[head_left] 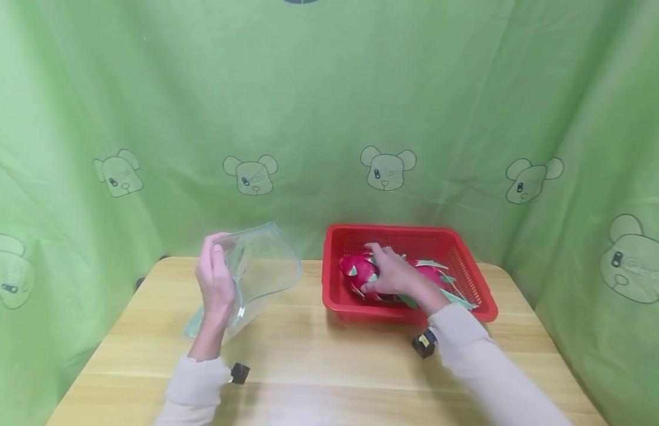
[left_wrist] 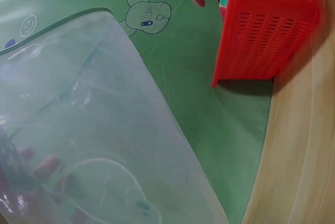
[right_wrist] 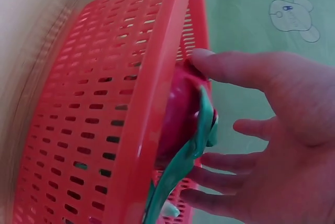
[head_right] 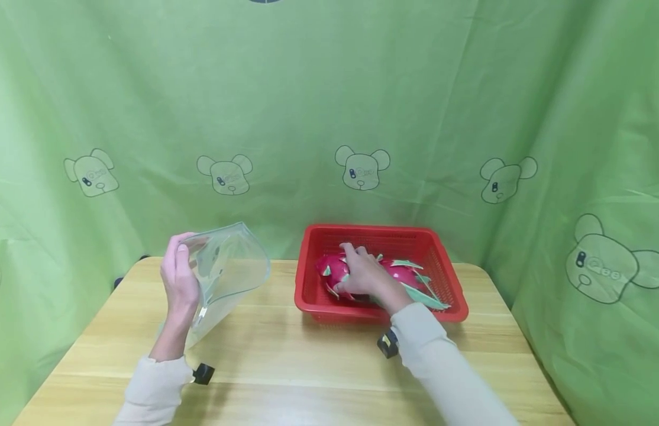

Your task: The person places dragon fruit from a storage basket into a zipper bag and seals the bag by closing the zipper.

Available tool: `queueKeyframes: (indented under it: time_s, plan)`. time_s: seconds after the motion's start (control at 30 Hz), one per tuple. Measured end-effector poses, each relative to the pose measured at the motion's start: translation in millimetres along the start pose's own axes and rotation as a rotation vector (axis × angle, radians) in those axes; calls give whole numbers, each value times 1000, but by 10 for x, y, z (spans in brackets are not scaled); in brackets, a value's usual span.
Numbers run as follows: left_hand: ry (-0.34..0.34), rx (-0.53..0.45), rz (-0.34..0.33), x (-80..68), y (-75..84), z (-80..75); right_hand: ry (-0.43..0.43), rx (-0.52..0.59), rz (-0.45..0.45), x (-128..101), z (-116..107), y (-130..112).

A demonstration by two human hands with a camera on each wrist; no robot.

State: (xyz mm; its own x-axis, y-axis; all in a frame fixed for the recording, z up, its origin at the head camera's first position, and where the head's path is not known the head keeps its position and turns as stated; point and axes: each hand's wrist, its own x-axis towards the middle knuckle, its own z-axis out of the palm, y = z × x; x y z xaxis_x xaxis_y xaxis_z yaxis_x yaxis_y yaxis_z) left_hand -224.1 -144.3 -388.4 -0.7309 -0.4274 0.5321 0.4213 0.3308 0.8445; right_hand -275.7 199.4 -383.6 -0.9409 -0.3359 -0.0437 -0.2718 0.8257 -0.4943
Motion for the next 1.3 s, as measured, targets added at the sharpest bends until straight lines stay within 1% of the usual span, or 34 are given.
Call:
queueKeyframes:
  time_s: [0.1,0.33,0.5,0.6,0.77,1.0,1.13,1.3]
  plan:
    - [-2,-5,0,-9,-6,-3,-20,-22,-9,27,-2,15]
    - [-2,-5,10,-19,-8,-3,-55,-95,40,88,9,39]
    - [-4,-3,14,-29,-3,-3,-87,-149,29,127,22,43]
    - [-10,-9,14,-37,-5,1,-105,-144,46,142,19,23]
    - [-14,-23,16,-42,-20,14,-126,-130,100,141,5,-8]
    - [-10,-13,10,-51,-31,20,-130,-105,165,151,32,64]
    - [-16,-19,12,-55,-32,31,-131,-98,177,162,47,80]
    - [-20,-17,20,-71,-36,42,-141,-119,182,184,70,81]
